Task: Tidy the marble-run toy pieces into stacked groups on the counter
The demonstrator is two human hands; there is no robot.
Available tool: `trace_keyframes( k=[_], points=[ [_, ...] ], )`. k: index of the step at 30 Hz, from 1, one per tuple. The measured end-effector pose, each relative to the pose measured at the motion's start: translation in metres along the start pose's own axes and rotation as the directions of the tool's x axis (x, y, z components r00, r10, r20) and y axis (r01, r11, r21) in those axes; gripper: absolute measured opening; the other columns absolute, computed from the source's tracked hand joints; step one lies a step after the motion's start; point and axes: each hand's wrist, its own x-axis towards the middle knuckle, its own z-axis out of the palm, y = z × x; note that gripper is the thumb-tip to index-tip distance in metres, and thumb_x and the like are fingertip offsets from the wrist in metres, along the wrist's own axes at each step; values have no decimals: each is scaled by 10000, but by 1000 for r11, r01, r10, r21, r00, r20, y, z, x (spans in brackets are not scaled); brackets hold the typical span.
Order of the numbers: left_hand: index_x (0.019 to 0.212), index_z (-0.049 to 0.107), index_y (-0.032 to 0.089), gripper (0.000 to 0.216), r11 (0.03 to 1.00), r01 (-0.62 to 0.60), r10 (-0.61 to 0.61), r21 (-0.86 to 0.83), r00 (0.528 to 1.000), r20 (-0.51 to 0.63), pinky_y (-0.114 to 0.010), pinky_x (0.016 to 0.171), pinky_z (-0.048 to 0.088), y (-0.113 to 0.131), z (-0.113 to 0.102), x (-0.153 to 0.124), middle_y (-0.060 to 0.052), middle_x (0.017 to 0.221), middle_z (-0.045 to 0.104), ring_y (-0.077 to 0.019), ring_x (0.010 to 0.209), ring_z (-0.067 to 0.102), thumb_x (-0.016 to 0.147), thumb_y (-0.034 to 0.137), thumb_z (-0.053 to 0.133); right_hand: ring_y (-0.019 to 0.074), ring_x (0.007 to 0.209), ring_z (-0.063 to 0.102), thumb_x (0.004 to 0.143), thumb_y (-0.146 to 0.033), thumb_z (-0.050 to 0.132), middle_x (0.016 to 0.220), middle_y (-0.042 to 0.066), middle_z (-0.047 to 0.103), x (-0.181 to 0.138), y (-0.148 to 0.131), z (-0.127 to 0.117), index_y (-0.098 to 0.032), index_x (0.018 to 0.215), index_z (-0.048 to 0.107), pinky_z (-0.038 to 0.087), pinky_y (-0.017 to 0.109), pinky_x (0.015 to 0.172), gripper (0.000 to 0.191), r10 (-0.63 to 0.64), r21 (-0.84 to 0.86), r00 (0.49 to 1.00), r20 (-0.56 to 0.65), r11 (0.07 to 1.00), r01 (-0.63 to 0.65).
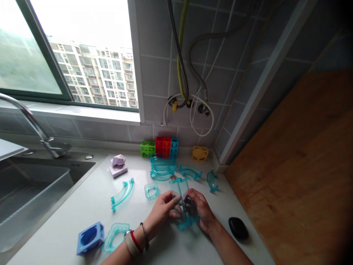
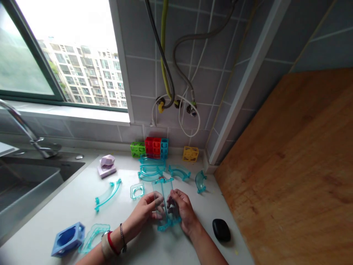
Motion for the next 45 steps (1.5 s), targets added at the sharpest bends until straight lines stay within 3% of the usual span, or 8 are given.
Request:
trace_keyframes(
  k=[3, 12, 29, 38, 45],
  points=[
    [862, 602, 157, 419, 997, 15, -17, -79, 1000, -24, -206, 538, 534, 2, 1, 0, -14, 818, 638, -100, 603, 633, 781, 518, 799, 118, 613, 556, 836, -481, 774, 703, -17, 617, 0, 1, -1, -188, 761, 633, 449, 223, 574, 334, 8, 11, 1000, -28, 1000, -8],
    [1009, 637, 164, 457, 996, -21, 10, -92, 993, -120, -194, 533, 538, -1, -1, -1, -46, 957, 629, -97, 655, 617, 823, 570, 733, 124, 657, 571, 755, -413, 860, 725, -28, 653, 0, 3, -3, -202, 761, 654, 467, 240, 627, 295, 16, 86, 998, -59, 996, -11],
    [1098, 674, 124, 574, 993, -5, -4, -114, 996, -85, -263, 562, 588, -1, 1, -1, -113, 983, 698, -132, 650, 638, 801, 612, 734, 180, 778, 675, 682, -369, 904, 850, -13, 749, 0, 6, -13, -244, 798, 698, 540, 302, 711, 267, 20, 72, 981, -192, 997, -6],
    [1095, 684, 119, 575, 999, -26, 24, -45, 999, -43, -198, 503, 542, 1, 0, -3, -110, 1011, 670, -119, 663, 633, 805, 614, 727, 284, 913, 740, 742, -378, 867, 976, 58, 777, 0, 5, -10, -225, 877, 695, 578, 388, 726, 267, 19, 159, 997, -70, 987, -7],
    [1064, 685, 117, 514, 998, -51, 52, 22, 998, -38, -164, 492, 520, 1, 2, -3, -77, 990, 648, -100, 655, 623, 746, 493, 833, 247, 853, 743, 752, -349, 871, 915, 23, 786, -1, 3, -9, -233, 880, 714, 572, 363, 730, 234, 5, 170, 998, -64, 985, 6]
  ],
)
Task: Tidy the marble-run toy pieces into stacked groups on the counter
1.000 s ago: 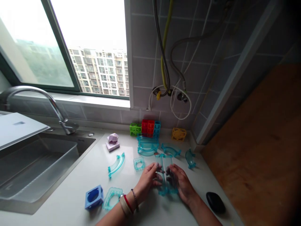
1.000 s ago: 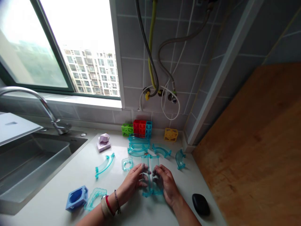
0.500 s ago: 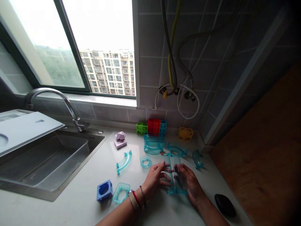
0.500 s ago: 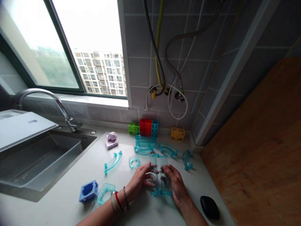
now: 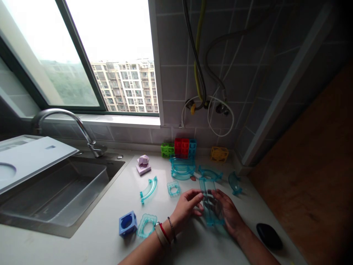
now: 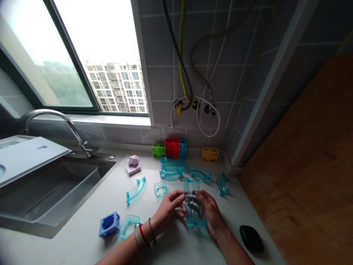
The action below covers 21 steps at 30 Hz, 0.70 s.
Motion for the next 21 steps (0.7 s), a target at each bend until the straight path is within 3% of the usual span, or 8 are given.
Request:
trace_keyframes(
  k=[10, 16, 21],
  points=[
    [1102, 661, 136, 526, 995, -28, 29, 96, 999, -18, -185, 527, 535, -4, -1, 1, -44, 921, 657, -112, 679, 627, 724, 444, 859, 174, 717, 669, 771, -305, 859, 817, 1, 728, 0, 1, -3, -230, 902, 720, 559, 295, 685, 206, 8, -23, 1000, -22, 1000, -8],
    [1071, 660, 141, 518, 989, -53, 58, 139, 998, -35, -215, 578, 579, -7, -2, 3, -56, 940, 648, -185, 837, 668, 701, 431, 877, 140, 713, 637, 780, -294, 854, 781, -10, 711, -1, 0, 3, -215, 853, 725, 530, 248, 697, 168, -30, 35, 998, 50, 999, 28],
    [1108, 636, 163, 506, 990, -59, 62, 131, 998, -14, -256, 592, 618, -9, -4, 5, -53, 1004, 644, -197, 831, 693, 737, 427, 857, 174, 770, 665, 753, -369, 862, 829, 22, 743, -2, -2, 9, -196, 914, 745, 548, 287, 717, 263, -75, -27, 996, 50, 997, 77]
  ],
)
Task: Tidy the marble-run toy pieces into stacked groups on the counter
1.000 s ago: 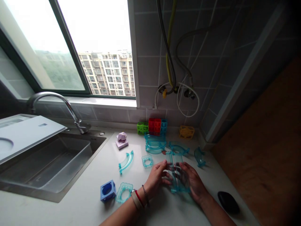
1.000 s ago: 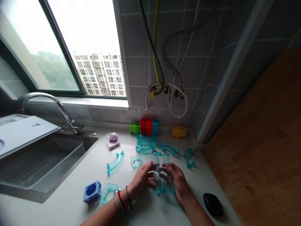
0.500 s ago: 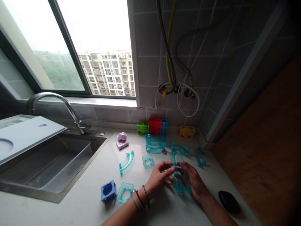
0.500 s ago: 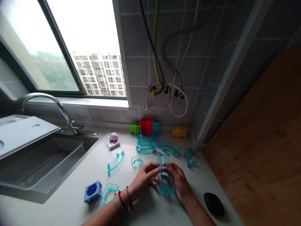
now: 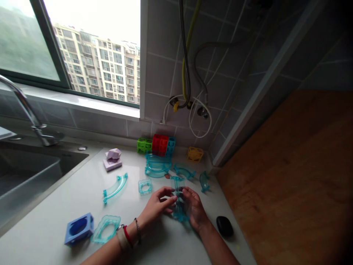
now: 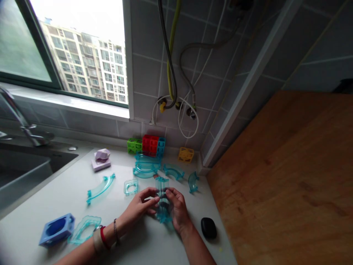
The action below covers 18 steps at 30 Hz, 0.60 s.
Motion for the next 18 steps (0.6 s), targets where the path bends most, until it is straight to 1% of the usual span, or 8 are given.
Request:
trace_keyframes(
  k=[3, 6, 10, 13, 16, 18],
  points=[
    [1154, 606, 182, 502, 1000, 4, -5, 28, 1000, 14, -271, 594, 630, -2, 0, 0, -36, 993, 630, -181, 796, 692, 787, 456, 813, 162, 770, 666, 764, -356, 852, 859, 27, 760, 0, 0, 0, -188, 943, 760, 538, 265, 702, 262, -21, -34, 1000, -3, 999, 21],
    [1138, 591, 183, 480, 1000, 2, -2, 14, 1000, 22, -262, 575, 624, -1, 3, -1, -27, 973, 621, -161, 753, 682, 810, 476, 785, 143, 753, 665, 771, -329, 849, 863, 19, 766, -1, 0, -3, -187, 957, 766, 525, 239, 698, 248, -22, -46, 1000, -9, 999, 22],
    [1118, 570, 188, 477, 1000, 0, 1, -25, 1000, 12, -246, 529, 605, 1, 5, -2, -22, 981, 612, -135, 685, 665, 814, 494, 770, 150, 751, 667, 769, -329, 851, 885, 28, 757, -1, 2, -7, -181, 998, 745, 530, 257, 712, 292, 1, -62, 1000, 7, 998, 0],
    [1109, 562, 183, 485, 999, 1, 0, -36, 1000, 28, -245, 506, 595, 2, 6, -2, -16, 954, 598, -132, 656, 652, 817, 521, 751, 159, 772, 665, 769, -335, 854, 930, 22, 734, -3, 1, -5, -204, 1051, 705, 538, 283, 742, 345, -13, -69, 999, 53, 997, 16],
    [1050, 555, 175, 470, 999, 3, -1, -47, 999, 49, -232, 484, 577, 2, 7, -2, -4, 899, 576, -123, 626, 627, 823, 548, 730, 184, 876, 675, 772, -345, 856, 1045, 33, 712, -5, -1, 0, -238, 1120, 649, 541, 299, 779, 419, -55, -60, 991, 123, 996, 63],
    [1013, 543, 177, 449, 998, 8, -4, -68, 998, 63, -224, 475, 566, 3, 8, -3, 6, 863, 563, -113, 609, 606, 828, 545, 722, 201, 928, 678, 772, -361, 859, 1100, 42, 703, -8, -2, 4, -259, 1179, 610, 546, 307, 784, 488, -54, -52, 986, 158, 997, 63]
  ],
)
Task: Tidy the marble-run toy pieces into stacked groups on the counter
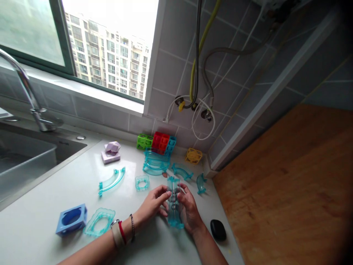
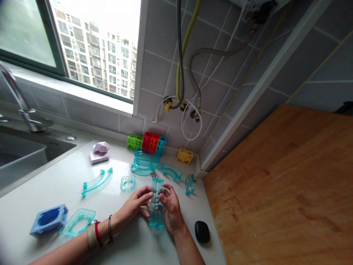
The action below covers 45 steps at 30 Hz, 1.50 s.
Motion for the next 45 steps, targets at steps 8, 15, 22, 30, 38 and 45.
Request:
trace_keyframes(
  k=[8, 15, 22, 30, 38, 45],
  points=[
    [981, 549, 187, 356, 997, 21, -20, -78, 1000, 18, -176, 466, 511, 2, 2, -5, 21, 805, 546, -101, 620, 578, 859, 483, 703, 226, 841, 686, 785, -467, 832, 989, 64, 709, -4, 0, 3, -212, 1207, 601, 576, 323, 674, 544, 100, -8, 988, 116, 995, -100],
    [1007, 543, 190, 355, 990, 29, -29, -138, 1000, 2, -185, 482, 508, 0, 1, -4, 16, 820, 567, -96, 607, 572, 852, 464, 708, 199, 792, 675, 833, -441, 784, 1001, 60, 707, -5, -1, 5, -221, 1183, 608, 563, 302, 654, 449, 101, -6, 988, 121, 995, -101],
    [994, 545, 185, 343, 987, 24, -18, -159, 999, 41, -188, 507, 495, 3, 2, -7, 0, 847, 583, -105, 636, 589, 860, 456, 708, 214, 805, 670, 810, -461, 790, 973, 61, 709, -5, -1, 6, -228, 1192, 595, 563, 312, 655, 488, 100, 1, 988, 117, 995, -101],
    [973, 565, 188, 366, 988, 8, -4, -153, 1000, 25, -182, 502, 486, 6, 4, -8, 7, 846, 566, -121, 663, 612, 827, 469, 749, 202, 786, 669, 815, -447, 792, 952, 55, 706, -6, -3, 8, -215, 1159, 614, 562, 298, 654, 452, 95, -25, 990, 107, 995, -93],
    [971, 573, 188, 393, 988, -38, 30, -151, 998, -56, -175, 474, 480, 10, 2, -8, 35, 833, 518, -95, 644, 562, 786, 455, 795, 140, 666, 571, 785, -440, 829, 805, -9, 622, -4, -4, 3, -222, 1028, 619, 470, 231, 583, 388, 73, -3, 997, 30, 997, -73],
    [1050, 555, 189, 422, 976, -45, 25, -213, 995, -93, -194, 478, 493, 10, -4, -3, 40, 811, 513, -87, 607, 557, 811, 463, 769, 114, 653, 530, 829, -418, 804, 797, -28, 580, 0, -5, -7, -221, 978, 624, 442, 220, 599, 305, 17, 28, 999, -49, 999, -15]
  ],
)
